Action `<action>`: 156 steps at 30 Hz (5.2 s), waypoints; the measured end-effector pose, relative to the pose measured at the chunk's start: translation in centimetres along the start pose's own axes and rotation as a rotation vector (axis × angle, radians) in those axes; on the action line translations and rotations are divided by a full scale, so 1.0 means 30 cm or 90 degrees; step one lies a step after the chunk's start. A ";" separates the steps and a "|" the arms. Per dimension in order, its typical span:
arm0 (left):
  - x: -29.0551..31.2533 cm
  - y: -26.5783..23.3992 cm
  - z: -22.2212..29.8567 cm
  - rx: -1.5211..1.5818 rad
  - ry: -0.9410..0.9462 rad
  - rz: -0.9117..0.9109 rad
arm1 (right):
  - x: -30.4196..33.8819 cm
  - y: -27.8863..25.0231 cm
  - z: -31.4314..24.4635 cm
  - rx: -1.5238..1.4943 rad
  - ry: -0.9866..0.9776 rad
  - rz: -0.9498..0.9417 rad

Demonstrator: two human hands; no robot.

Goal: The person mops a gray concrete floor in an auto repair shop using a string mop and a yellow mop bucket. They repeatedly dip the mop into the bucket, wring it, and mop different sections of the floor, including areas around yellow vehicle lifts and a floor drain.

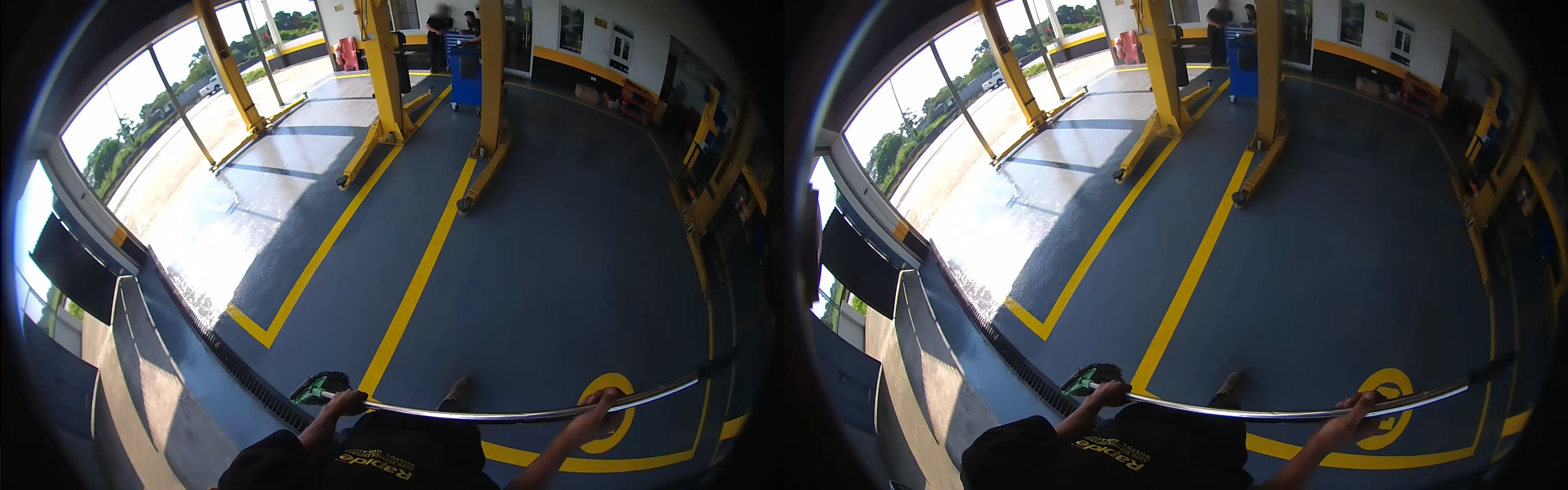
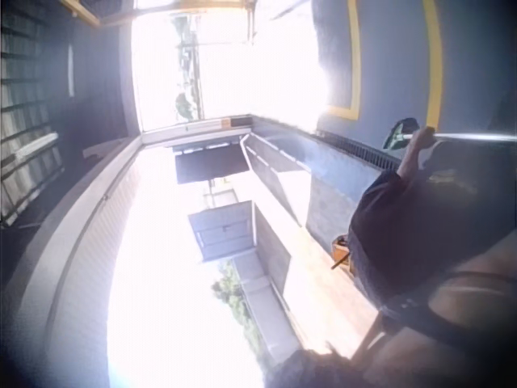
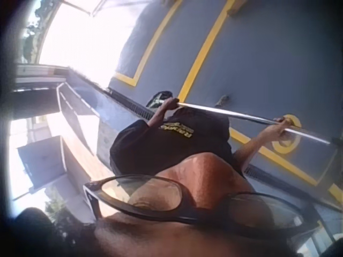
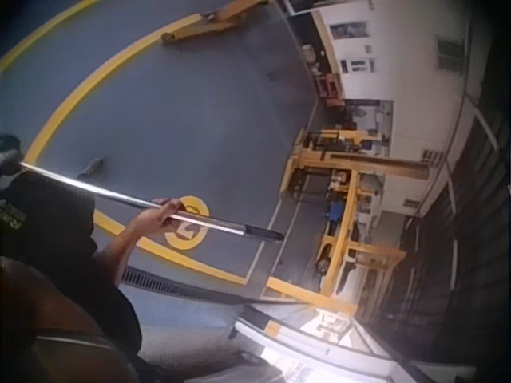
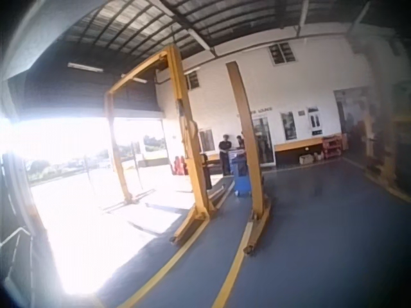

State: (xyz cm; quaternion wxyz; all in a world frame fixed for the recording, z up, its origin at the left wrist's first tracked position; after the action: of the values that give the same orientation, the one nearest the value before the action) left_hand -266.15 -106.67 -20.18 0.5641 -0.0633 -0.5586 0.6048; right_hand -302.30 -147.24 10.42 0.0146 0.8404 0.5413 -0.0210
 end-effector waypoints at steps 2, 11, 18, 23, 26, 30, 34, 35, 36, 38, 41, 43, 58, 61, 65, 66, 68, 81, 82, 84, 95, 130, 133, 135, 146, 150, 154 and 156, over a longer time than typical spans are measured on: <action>-0.213 -0.010 0.059 0.044 -0.013 0.010 | -0.077 0.247 -0.072 -0.024 -0.050 -0.069; -1.089 -0.166 0.289 0.200 -0.070 -0.107 | -0.660 1.266 -0.227 -0.071 -0.225 -0.495; -1.722 -0.452 0.538 0.226 -0.067 -0.157 | -1.257 1.970 -0.131 0.024 -0.197 -0.546; -2.242 -0.814 0.743 0.221 -0.032 -0.169 | -1.722 2.387 -0.132 -0.002 -0.164 -0.506; -2.559 -1.022 0.862 0.224 -0.028 -0.156 | -2.024 2.569 -0.037 0.014 -0.119 -0.473; -3.059 -1.260 1.047 0.207 -0.010 -0.152 | -2.487 2.794 0.141 0.065 -0.058 -0.389; -3.499 -1.481 1.211 0.177 -0.022 -0.161 | -2.878 3.058 0.225 0.085 0.007 -0.349; -3.604 -1.549 1.255 0.178 -0.022 -0.158 | -2.968 3.137 0.226 0.065 -0.005 -0.343; -3.697 -1.610 1.305 0.174 -0.022 -0.157 | -3.059 3.218 0.237 0.044 -0.017 -0.338; -3.900 -1.732 1.429 0.183 -0.018 -0.146 | -3.237 3.398 0.211 -0.030 -0.018 -0.320; -4.196 -1.929 1.565 0.201 -0.018 -0.124 | -3.494 3.701 0.085 -0.025 0.030 -0.365; -4.399 -2.042 1.636 0.214 -0.013 -0.116 | -3.648 3.903 0.064 -0.053 -0.023 -0.402; -5.809 -2.740 1.948 0.214 0.021 -0.194 | -4.482 5.427 -0.081 -0.036 -0.329 -0.561; -6.073 -2.912 2.009 0.218 0.010 -0.185 | -4.691 5.662 -0.086 0.002 -0.290 -0.583; -6.475 -3.117 2.083 0.217 0.001 -0.174 | -4.972 5.996 0.008 -0.008 -0.289 -0.547; -6.566 -3.165 2.103 0.218 -0.001 -0.175 | -5.047 6.077 0.047 -0.037 -0.313 -0.542; -6.745 -3.255 2.152 0.219 -0.011 -0.175 | -5.197 6.246 0.082 -0.058 -0.309 -0.533; -7.734 -4.081 2.516 0.268 -0.017 -0.069 | -6.037 7.336 -0.202 -0.025 -0.748 -0.239; -7.814 -4.109 2.520 0.267 -0.018 -0.076 | -6.091 7.407 -0.195 0.043 -0.802 -0.216; -7.980 -4.169 2.520 0.266 -0.019 -0.090 | -6.198 7.552 -0.154 0.079 -0.885 -0.186; -9.112 -4.755 2.523 0.243 0.019 -0.102 | -6.835 8.533 -0.094 0.240 -1.078 -0.142; -11.922 -7.159 2.647 0.077 -0.005 -0.058 | -8.186 11.406 -0.061 0.212 -1.131 0.035; -12.185 -7.536 2.594 -0.002 0.061 -0.116 | -8.225 11.610 -0.117 0.306 -1.110 0.091; -12.362 -7.773 2.561 -0.027 0.081 -0.095 | -8.330 11.698 -0.122 0.617 -1.039 0.055; -13.236 -8.532 2.144 0.034 -0.012 0.313 | -8.531 12.399 0.203 1.196 -0.317 -0.903; -13.457 -8.528 2.285 0.198 -0.138 0.203 | -8.430 12.774 0.738 1.160 -0.138 -0.984; -13.464 -8.382 2.320 0.272 -0.104 0.007 | -8.416 13.259 1.309 0.856 -0.219 -1.067; -13.418 -8.325 2.288 0.326 -0.090 0.012 | -8.489 13.490 1.497 0.915 -0.199 -1.100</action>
State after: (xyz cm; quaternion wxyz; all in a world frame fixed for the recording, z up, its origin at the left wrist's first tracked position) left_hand -18.79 -516.30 -31.22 0.5156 0.1187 -0.4245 0.7348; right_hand -39.92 -548.29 -20.70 -0.4232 -0.0124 0.7950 -0.4345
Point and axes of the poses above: each hand's wrist, its own x-axis away from the middle knuckle, its own y-axis out of the palm, z = x × y, the point moved 3 cm from there along -x, towards the middle knuckle, and after that the axes turned 7 degrees about y, right-handed, at the moved point
